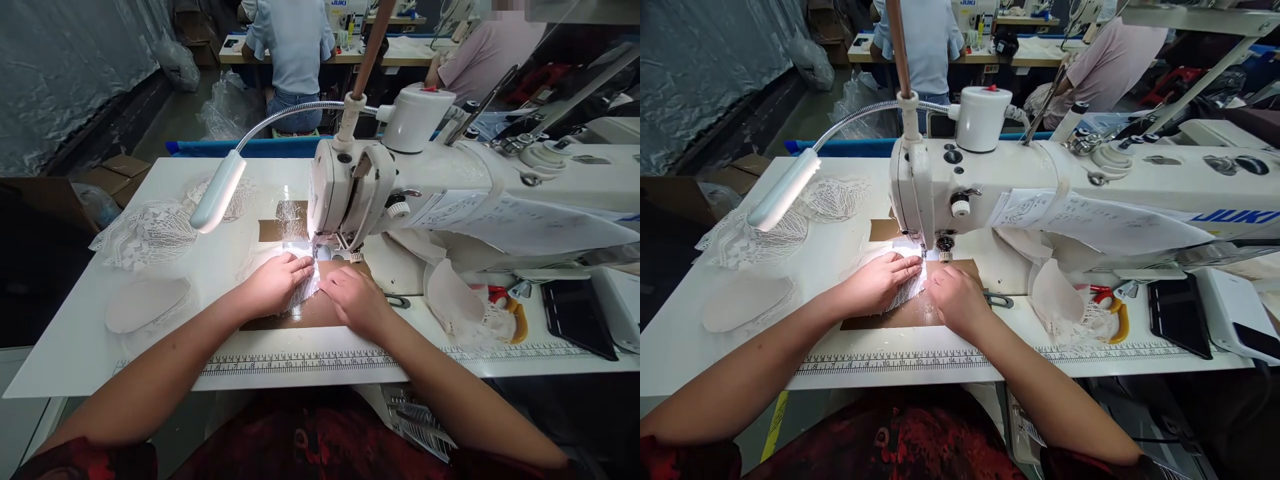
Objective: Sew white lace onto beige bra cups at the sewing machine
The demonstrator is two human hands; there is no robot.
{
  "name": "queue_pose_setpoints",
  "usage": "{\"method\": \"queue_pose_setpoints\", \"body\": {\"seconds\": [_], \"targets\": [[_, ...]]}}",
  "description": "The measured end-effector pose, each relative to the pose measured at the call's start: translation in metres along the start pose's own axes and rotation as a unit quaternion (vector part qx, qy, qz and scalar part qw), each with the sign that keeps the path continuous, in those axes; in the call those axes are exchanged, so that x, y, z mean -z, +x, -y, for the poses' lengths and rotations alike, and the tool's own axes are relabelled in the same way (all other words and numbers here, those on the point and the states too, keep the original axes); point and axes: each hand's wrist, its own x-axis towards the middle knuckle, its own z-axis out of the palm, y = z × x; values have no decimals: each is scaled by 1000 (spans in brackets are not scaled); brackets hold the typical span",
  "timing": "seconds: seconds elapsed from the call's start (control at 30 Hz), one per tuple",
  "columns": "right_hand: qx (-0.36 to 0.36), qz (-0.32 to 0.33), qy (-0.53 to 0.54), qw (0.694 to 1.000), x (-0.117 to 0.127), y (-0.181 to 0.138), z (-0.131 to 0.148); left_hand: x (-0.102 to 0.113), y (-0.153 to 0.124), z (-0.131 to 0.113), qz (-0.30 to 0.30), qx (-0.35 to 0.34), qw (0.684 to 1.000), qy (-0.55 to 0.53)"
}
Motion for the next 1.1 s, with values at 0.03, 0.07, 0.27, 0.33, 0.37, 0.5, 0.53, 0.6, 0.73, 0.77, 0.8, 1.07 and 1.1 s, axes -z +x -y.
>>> {"method": "queue_pose_setpoints", "body": {"seconds": [0.03, 0.07, 0.27, 0.33, 0.37, 0.5, 0.53, 0.6, 0.73, 0.77, 0.8, 1.07, 1.1], "targets": [[-4, 16, -2, 1000, 2, 3, 0, 1, 2, 3, 6, -3, 1000, 2], [-8, 32, -4, 999, 5, 6, -1, 2, 3, 6, 13, -4, 1000, 6], [-27, 55, -18, 998, 13, 18, -3, 3, 11, 22, 24, -13, 999, 42], [-34, 41, -26, 998, 10, 19, -3, 2, 12, 27, 23, -13, 999, 48], [-38, 34, -31, 998, 8, 19, -3, 2, 11, 28, 22, -13, 998, 50], [-42, 22, -43, 998, 0, 16, -4, 4, 8, 27, 9, -24, 999, 34], [-42, 19, -45, 998, -1, 16, -4, 5, 7, 25, 8, -30, 999, 20], [-41, 14, -48, 998, -3, 15, -5, 5, 6, 22, 11, -41, 999, -7], [-46, 5, -50, 998, -6, 17, -8, 2, 6, 24, 12, -37, 999, -23], [-50, 2, -49, 998, -6, 18, -8, 1, 7, 26, 10, -35, 999, -24], [-55, -1, -47, 997, -7, 19, -9, 0, 8, 29, 5, -34, 999, -26], [-79, -11, -22, 997, -10, 18, -13, -2, 14, 39, -2, -15, 1000, -14], [-79, -16, -19, 997, -11, 18, -13, -1, 15, 39, -2, -11, 1000, -11]]}}
